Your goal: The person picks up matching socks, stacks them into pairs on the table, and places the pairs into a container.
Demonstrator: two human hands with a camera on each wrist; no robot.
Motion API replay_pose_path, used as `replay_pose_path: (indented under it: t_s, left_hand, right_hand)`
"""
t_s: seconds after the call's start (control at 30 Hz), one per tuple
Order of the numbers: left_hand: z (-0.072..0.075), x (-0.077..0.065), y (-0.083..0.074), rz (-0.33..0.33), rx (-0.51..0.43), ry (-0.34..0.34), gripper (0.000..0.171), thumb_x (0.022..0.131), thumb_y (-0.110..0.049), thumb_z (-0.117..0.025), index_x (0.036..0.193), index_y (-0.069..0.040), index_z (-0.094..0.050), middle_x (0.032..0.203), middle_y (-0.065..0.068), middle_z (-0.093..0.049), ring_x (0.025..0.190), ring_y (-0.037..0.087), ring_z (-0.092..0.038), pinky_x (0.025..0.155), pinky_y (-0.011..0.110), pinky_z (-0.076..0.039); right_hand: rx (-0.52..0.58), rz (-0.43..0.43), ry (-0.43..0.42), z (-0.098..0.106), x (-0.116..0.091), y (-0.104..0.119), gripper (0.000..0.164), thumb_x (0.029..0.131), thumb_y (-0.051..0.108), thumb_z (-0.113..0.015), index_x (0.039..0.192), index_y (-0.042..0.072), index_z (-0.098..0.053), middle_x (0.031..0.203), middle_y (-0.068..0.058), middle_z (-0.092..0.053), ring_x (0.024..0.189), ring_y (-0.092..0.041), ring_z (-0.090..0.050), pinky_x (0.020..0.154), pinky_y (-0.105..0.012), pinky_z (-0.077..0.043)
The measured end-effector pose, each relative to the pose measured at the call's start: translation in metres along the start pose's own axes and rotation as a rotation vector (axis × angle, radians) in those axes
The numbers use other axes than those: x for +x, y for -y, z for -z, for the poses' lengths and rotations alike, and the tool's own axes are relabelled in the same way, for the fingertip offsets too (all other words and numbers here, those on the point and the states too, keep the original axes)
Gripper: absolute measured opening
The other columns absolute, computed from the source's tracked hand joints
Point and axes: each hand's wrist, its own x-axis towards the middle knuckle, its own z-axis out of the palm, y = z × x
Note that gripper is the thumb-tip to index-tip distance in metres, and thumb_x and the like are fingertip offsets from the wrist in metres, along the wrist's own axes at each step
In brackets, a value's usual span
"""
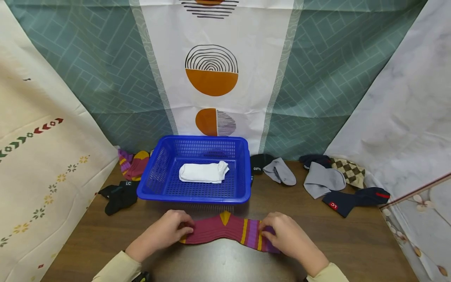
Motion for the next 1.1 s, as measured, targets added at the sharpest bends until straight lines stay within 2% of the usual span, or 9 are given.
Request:
replay_pose_path:
  t_s: [0.2, 0.47, 0.77, 0.9, 0.97, 1.03, 1.1]
  left_hand:
    - [-0.009, 0.001, 0.000, 0.040, 0.010, 0.080, 0.016, 0.077, -0.020, -0.076, 0.090, -0.014, -0.071, 0.079, -0.008, -0.063, 0.071, 0.001, -0.054, 0.064, 0.021, -0.047]
    - [-0.011, 0.006, 0.001, 0.047, 0.023, 0.072, 0.017, 0.073, -0.019, -0.079, 0.087, -0.013, -0.070, 0.075, -0.006, -0.059, 0.068, 0.002, -0.051, 0.061, 0.020, -0.045]
    - [-0.011, 0.006, 0.001, 0.042, 0.036, 0.075, 0.017, 0.074, -0.018, -0.078, 0.087, -0.013, -0.070, 0.076, -0.006, -0.059, 0.068, 0.002, -0.051, 0.061, 0.020, -0.045]
    - [-0.002, 0.005, -0.006, 0.032, 0.033, 0.068, 0.015, 0.077, -0.018, -0.076, 0.089, -0.013, -0.070, 0.079, -0.006, -0.062, 0.072, 0.005, -0.055, 0.064, 0.022, -0.047]
    - [0.007, 0.004, -0.012, 0.037, 0.002, 0.065, 0.015, 0.079, -0.021, -0.073, 0.092, -0.014, -0.070, 0.082, -0.005, -0.064, 0.075, 0.007, -0.057, 0.067, 0.023, -0.048]
    - [0.019, 0.002, -0.018, 0.030, -0.031, 0.031, 0.015, 0.082, -0.025, -0.071, 0.093, -0.015, -0.070, 0.085, -0.005, -0.066, 0.077, 0.008, -0.058, 0.068, 0.023, -0.048]
    - [0.032, 0.001, -0.023, 0.021, -0.071, -0.029, 0.013, 0.083, -0.026, -0.070, 0.093, -0.019, -0.070, 0.086, -0.008, -0.066, 0.078, 0.006, -0.058, 0.069, 0.022, -0.049]
  right_hand:
    - [0.012, 0.003, 0.091, -0.012, -0.005, -0.005, 0.022, 0.076, 0.013, -0.075, 0.095, 0.025, -0.072, 0.095, 0.015, -0.062, 0.091, -0.005, -0.058, 0.078, -0.033, -0.053]
    - [-0.036, -0.054, 0.060, -0.017, -0.009, -0.015, 0.024, 0.073, 0.009, -0.076, 0.093, 0.021, -0.071, 0.100, 0.008, -0.065, 0.098, -0.014, -0.061, 0.083, -0.037, -0.052]
    - [-0.033, -0.107, 0.098, -0.014, -0.008, -0.010, 0.022, 0.075, 0.011, -0.075, 0.095, 0.021, -0.072, 0.104, 0.006, -0.063, 0.101, -0.016, -0.059, 0.085, -0.040, -0.051]
    - [-0.006, -0.103, 0.111, -0.010, -0.005, -0.010, 0.022, 0.076, 0.015, -0.075, 0.098, 0.020, -0.071, 0.105, 0.006, -0.065, 0.101, -0.015, -0.060, 0.085, -0.039, -0.051]
    - [0.001, -0.101, 0.082, -0.005, -0.003, -0.010, 0.022, 0.077, 0.019, -0.075, 0.099, 0.019, -0.071, 0.103, 0.008, -0.066, 0.100, -0.013, -0.061, 0.084, -0.038, -0.052]
    - [-0.008, -0.113, 0.021, 0.002, -0.002, -0.009, 0.022, 0.078, 0.022, -0.075, 0.100, 0.021, -0.071, 0.103, 0.009, -0.066, 0.100, -0.011, -0.062, 0.084, -0.037, -0.052]
    - [-0.041, -0.120, -0.078, 0.010, 0.000, -0.007, 0.022, 0.078, 0.024, -0.075, 0.099, 0.022, -0.070, 0.105, 0.009, -0.066, 0.101, -0.011, -0.062, 0.084, -0.037, -0.052]
